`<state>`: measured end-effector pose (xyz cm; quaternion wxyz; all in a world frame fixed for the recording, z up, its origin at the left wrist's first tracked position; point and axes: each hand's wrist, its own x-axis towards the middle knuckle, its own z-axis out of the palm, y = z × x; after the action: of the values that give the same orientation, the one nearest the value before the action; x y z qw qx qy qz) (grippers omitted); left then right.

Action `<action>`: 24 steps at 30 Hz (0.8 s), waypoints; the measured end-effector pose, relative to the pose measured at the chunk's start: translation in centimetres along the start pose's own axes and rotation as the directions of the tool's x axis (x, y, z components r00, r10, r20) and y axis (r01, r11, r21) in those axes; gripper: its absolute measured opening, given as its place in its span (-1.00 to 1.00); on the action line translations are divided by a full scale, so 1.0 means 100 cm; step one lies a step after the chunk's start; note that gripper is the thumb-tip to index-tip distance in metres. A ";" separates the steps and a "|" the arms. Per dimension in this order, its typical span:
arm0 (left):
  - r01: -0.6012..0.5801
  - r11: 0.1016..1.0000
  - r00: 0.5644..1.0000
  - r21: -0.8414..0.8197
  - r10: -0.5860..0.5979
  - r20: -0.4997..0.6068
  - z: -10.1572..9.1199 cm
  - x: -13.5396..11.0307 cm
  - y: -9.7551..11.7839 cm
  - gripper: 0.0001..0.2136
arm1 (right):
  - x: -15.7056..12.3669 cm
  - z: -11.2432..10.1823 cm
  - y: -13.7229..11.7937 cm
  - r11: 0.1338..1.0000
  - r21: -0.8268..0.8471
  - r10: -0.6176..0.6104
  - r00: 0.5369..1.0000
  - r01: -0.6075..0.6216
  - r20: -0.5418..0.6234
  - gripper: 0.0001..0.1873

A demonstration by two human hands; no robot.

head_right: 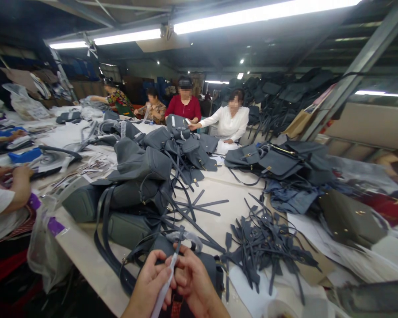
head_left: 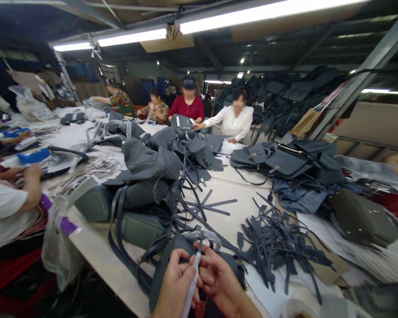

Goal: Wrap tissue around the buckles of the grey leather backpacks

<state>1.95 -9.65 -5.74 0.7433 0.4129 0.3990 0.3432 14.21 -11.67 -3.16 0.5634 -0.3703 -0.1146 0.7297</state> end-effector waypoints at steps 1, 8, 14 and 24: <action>0.015 1.000 1.000 -0.025 -0.014 0.019 0.000 0.001 0.000 -0.55 | 0.001 -0.001 0.001 0.999 0.034 -0.004 1.000 0.003 0.018 -0.56; 0.089 0.975 0.994 -0.203 -0.074 0.082 0.002 0.001 0.006 -0.59 | 0.009 -0.015 0.001 0.978 -0.184 -0.088 0.994 0.099 0.066 -0.41; 0.207 0.937 0.972 -0.280 -0.165 0.167 0.002 -0.005 0.020 -0.68 | 0.015 -0.028 0.008 0.962 -0.208 -0.173 0.984 0.176 0.034 -0.49; 0.261 0.964 0.942 0.057 -0.267 0.203 -0.013 -0.003 0.016 -0.59 | -0.032 -0.047 0.010 0.699 -0.698 -0.345 0.929 0.156 -0.137 -0.69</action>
<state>0.38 -8.82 -4.70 0.8142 0.4006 0.3753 0.1893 16.91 -16.08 -5.79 0.4946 -0.6214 -0.3472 0.4986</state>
